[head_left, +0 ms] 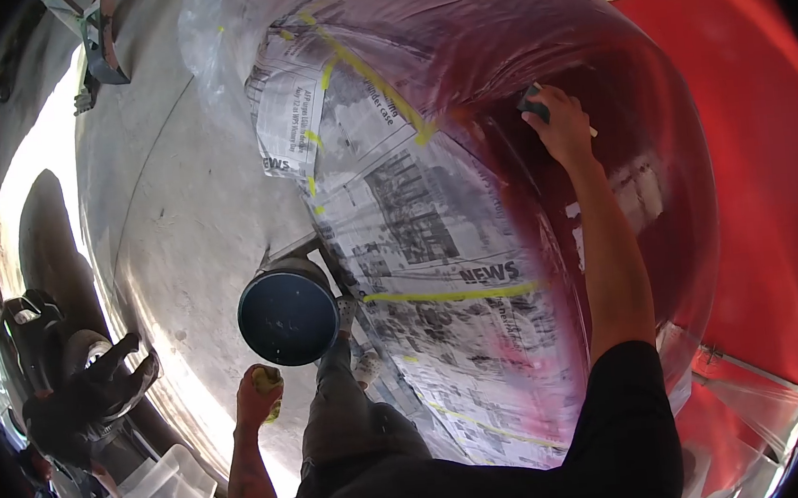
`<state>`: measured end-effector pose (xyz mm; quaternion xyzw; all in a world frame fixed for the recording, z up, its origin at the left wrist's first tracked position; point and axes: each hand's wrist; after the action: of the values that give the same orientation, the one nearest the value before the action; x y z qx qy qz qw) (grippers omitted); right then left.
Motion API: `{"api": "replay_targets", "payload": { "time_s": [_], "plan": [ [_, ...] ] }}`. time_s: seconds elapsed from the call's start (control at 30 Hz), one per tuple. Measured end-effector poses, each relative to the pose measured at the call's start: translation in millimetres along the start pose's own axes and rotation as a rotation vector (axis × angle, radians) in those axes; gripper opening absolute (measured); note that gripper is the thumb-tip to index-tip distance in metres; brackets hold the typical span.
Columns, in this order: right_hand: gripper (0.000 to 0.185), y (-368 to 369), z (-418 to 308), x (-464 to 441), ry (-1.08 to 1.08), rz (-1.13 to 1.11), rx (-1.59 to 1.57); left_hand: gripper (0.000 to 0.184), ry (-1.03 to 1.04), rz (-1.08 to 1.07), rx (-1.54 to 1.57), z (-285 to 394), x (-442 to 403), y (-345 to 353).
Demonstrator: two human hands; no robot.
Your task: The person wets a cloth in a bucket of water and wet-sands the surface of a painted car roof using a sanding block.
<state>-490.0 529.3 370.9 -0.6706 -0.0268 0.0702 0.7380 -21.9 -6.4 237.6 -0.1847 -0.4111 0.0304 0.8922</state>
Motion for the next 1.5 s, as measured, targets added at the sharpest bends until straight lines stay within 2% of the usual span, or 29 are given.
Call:
{"api": "replay_targets", "payload": {
  "time_s": [0.2,0.27,0.4,0.47,0.53,0.63,0.77,0.83,0.93,1.07,1.13,1.2,1.27,1.33,1.4,1.43,1.5],
  "plan": [
    [0.030,1.7,3.1,-3.1,-0.042,0.071,0.095,0.068,-0.009,-0.060,0.009,-1.1,-13.2,8.7],
    [0.027,-0.7,3.4,-13.4,0.052,0.069,0.169,0.071,-0.026,-0.050,0.008,7.0,-15.2,9.6],
    [0.024,-2.3,-21.8,-0.2,0.097,0.084,0.238,0.071,-0.018,-0.038,0.016,4.8,-22.7,8.7],
    [0.022,0.7,-25.2,8.2,-0.067,0.118,0.239,0.071,0.000,-0.016,0.010,1.4,-20.9,9.2],
    [0.024,3.4,-4.8,-9.0,-0.100,0.085,0.242,0.070,-0.008,-0.023,0.008,-1.3,-20.4,8.2],
    [0.030,2.7,17.8,-38.2,0.110,0.033,0.448,0.069,-0.025,-0.036,0.043,8.4,-20.1,5.2],
    [0.031,0.6,-10.5,-23.7,0.116,0.054,0.442,0.065,-0.056,0.007,0.065,0.9,-16.7,6.8],
    [0.031,1.0,-14.5,-14.7,-0.070,0.055,0.382,0.064,-0.057,-0.003,0.059,-2.4,-15.9,9.5],
    [0.029,2.7,8.8,-36.6,0.047,0.055,0.410,0.063,-0.058,-0.009,0.032,-14.2,-15.4,8.7],
    [0.027,1.8,-13.0,-30.3,0.116,0.054,0.453,0.066,-0.064,-0.017,0.039,-7.0,-16.5,12.1],
    [0.026,-5.4,-26.1,-16.7,-0.080,0.036,0.407,0.067,-0.065,-0.029,0.024,-16.9,-21.3,14.5],
    [0.027,-6.4,-13.5,-22.8,-0.082,0.018,0.355,0.069,-0.067,-0.051,-0.002,-19.5,-21.7,14.9],
    [0.027,-9.4,-5.8,-36.7,0.056,0.023,0.393,0.072,-0.042,-0.037,-0.015,-16.0,-23.3,16.8],
    [0.026,-6.9,-12.1,-36.2,0.080,0.023,0.395,0.073,-0.043,-0.032,0.003,-17.2,-24.4,16.8],
    [0.026,-5.5,-31.0,-24.8,-0.020,0.061,0.410,0.074,-0.041,-0.030,0.021,-16.8,-28.4,16.9],
    [0.025,-11.0,-40.9,-18.4,-0.093,0.012,0.420,0.075,-0.044,-0.034,0.008,-16.5,-30.1,17.9],
    [0.026,-10.1,-34.4,-20.5,-0.089,0.014,0.407,0.075,-0.056,-0.043,-0.010,-16.0,-28.6,18.8]
  ]
}}
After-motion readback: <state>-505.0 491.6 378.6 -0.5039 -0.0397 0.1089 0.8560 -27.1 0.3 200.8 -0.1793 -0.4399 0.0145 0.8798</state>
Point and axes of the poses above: each hand's wrist, its own x-axis away from the middle knuckle, its own y-axis out of the palm, z = x × y, and after that the axes turned 10 degrees about x, right-handed
